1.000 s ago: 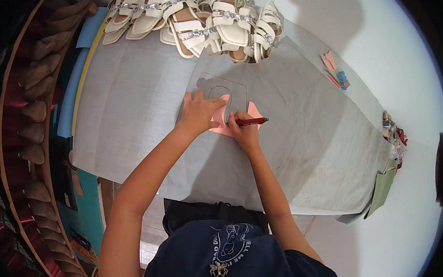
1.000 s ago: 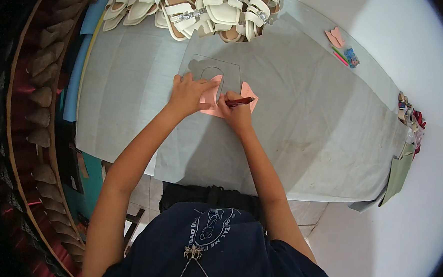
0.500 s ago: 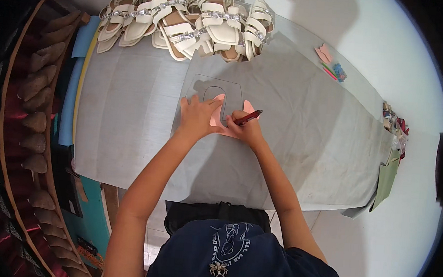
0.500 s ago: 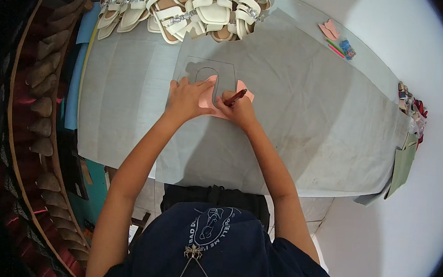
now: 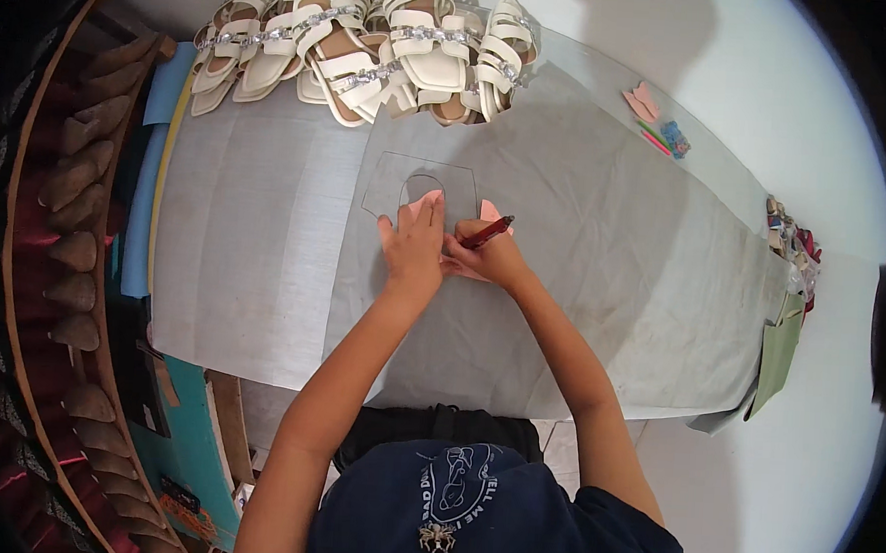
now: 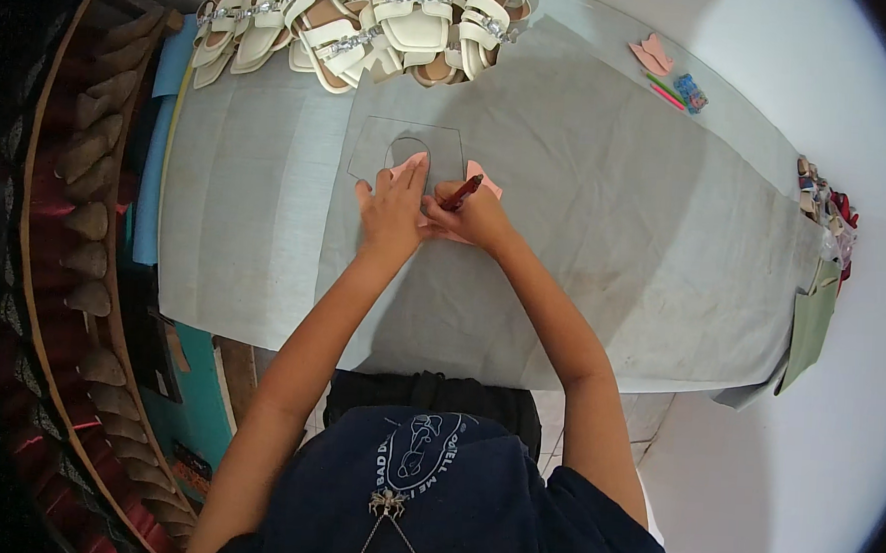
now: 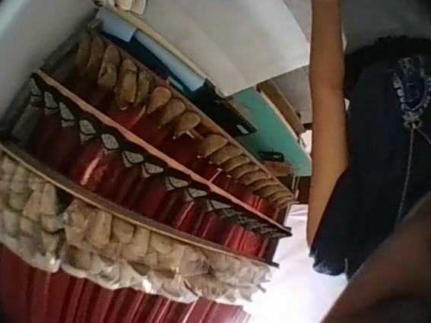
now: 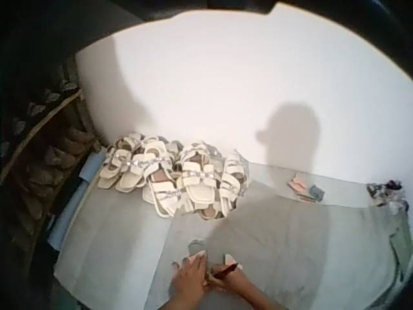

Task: The person places a pink paper template on a large sheet of gray material and traces its outline with a red pen. They reposition the template multiple times to trace additional shapes on the same sheet.

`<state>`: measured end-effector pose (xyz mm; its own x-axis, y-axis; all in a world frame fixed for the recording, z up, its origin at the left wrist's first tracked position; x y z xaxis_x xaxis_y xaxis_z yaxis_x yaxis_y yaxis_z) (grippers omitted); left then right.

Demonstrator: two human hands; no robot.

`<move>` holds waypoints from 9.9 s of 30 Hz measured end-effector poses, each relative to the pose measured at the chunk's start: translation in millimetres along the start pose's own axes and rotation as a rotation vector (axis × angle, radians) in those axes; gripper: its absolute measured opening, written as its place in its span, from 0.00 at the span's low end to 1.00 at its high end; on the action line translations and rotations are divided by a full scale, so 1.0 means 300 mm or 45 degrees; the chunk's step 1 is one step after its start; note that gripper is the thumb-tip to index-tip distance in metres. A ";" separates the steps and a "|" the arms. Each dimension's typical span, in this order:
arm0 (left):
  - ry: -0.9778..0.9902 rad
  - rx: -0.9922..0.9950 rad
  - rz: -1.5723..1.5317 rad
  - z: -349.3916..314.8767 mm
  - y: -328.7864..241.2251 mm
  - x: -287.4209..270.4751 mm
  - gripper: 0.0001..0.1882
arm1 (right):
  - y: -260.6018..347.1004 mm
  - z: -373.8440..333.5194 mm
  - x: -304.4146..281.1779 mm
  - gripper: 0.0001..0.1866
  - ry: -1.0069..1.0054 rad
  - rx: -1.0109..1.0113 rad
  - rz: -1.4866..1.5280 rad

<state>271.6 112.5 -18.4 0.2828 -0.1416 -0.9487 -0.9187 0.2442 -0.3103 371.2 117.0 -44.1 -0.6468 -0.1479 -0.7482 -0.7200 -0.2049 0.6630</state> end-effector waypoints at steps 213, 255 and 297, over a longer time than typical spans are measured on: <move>0.380 0.049 0.313 0.033 -0.097 0.120 0.37 | -0.103 0.235 -0.094 0.14 0.253 -0.052 0.211; 0.529 0.151 0.345 0.029 -0.118 0.147 0.37 | -0.095 0.197 -0.040 0.17 0.443 -0.092 0.054; 0.447 0.122 0.195 0.050 -0.130 0.118 0.41 | -0.152 0.248 -0.111 0.14 0.122 0.024 0.262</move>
<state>321.5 112.2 -40.8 0.0176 -0.4123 -0.9109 -0.9083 0.3742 -0.1869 406.8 203.1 -47.4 -0.7545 -0.2762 -0.5953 -0.5802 -0.1431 0.8018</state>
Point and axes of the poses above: each hand's wrist, its own z-axis towards the middle knuckle, its own x-axis out of the palm, y = z × x, the point moved 9 cm from there along z, towards the middle knuckle, and after that the axes turned 6 degrees about -z, right-handed, at the moved point
